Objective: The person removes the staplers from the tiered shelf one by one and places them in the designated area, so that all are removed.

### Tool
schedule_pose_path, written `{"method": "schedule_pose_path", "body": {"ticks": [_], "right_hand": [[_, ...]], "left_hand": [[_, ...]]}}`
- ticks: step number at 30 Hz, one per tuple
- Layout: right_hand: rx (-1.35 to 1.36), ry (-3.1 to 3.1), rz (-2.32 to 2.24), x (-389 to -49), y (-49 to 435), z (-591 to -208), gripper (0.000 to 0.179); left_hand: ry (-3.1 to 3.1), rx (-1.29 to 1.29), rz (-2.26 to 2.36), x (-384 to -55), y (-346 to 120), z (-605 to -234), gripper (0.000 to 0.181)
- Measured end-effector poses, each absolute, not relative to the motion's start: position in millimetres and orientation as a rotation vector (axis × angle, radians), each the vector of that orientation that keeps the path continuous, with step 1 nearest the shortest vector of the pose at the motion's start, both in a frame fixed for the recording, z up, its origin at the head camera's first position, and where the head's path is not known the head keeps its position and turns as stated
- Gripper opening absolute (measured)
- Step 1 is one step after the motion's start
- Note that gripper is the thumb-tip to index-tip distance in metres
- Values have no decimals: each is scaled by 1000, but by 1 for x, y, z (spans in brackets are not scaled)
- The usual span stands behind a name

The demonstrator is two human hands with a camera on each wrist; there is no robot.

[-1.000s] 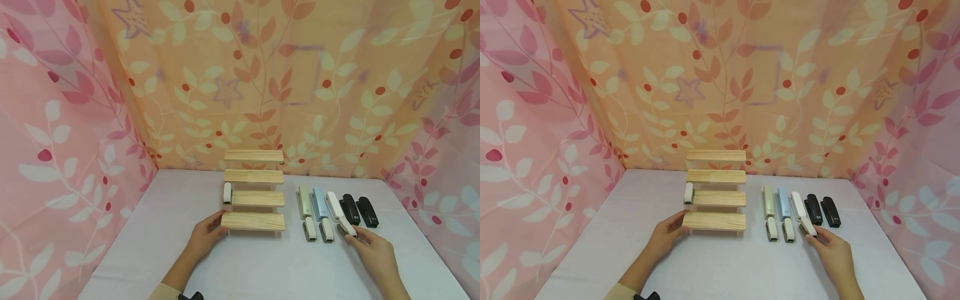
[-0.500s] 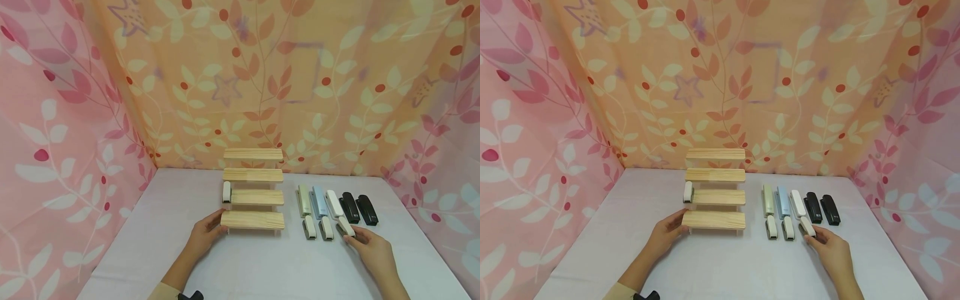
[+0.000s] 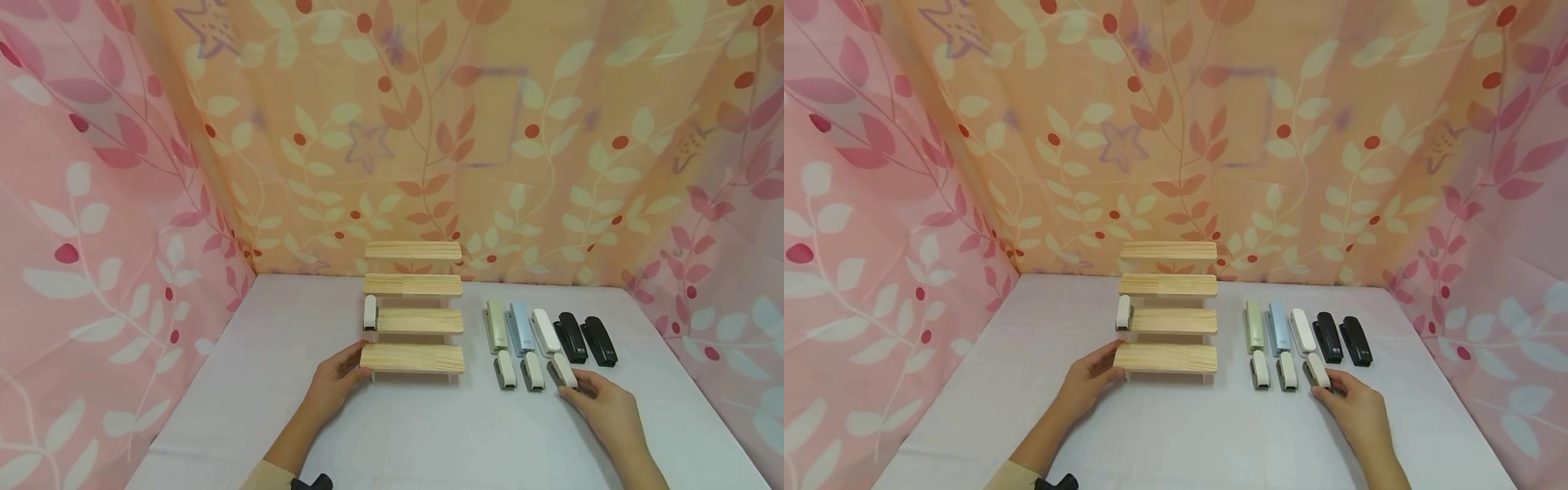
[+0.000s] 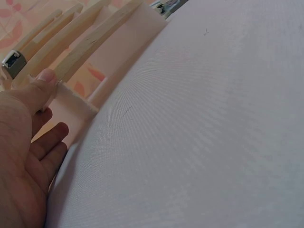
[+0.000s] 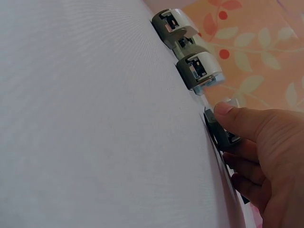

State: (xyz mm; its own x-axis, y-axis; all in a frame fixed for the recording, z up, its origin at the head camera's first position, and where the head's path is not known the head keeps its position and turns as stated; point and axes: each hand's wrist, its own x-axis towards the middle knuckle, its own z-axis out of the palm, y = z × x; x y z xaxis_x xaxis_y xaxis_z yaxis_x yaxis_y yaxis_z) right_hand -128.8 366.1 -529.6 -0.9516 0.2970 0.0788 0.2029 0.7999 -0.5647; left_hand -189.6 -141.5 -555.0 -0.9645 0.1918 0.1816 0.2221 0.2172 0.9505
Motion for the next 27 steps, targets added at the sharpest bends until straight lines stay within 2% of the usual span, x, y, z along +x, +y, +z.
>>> {"method": "schedule_pose_path", "body": {"ticks": [12, 21, 27], "right_hand": [[-323, -2832, 838, -128, 370, -530, 73], [-252, -2923, 866, -124, 368, -491, 63], [-55, -2879, 814, -127, 346, -461, 53]], "left_hand": [[-2429, -384, -1905, -189, -140, -554, 65], [-2437, -378, -1893, -189, -139, -558, 66], [-2442, -405, -1852, -190, -142, -556, 66]]}}
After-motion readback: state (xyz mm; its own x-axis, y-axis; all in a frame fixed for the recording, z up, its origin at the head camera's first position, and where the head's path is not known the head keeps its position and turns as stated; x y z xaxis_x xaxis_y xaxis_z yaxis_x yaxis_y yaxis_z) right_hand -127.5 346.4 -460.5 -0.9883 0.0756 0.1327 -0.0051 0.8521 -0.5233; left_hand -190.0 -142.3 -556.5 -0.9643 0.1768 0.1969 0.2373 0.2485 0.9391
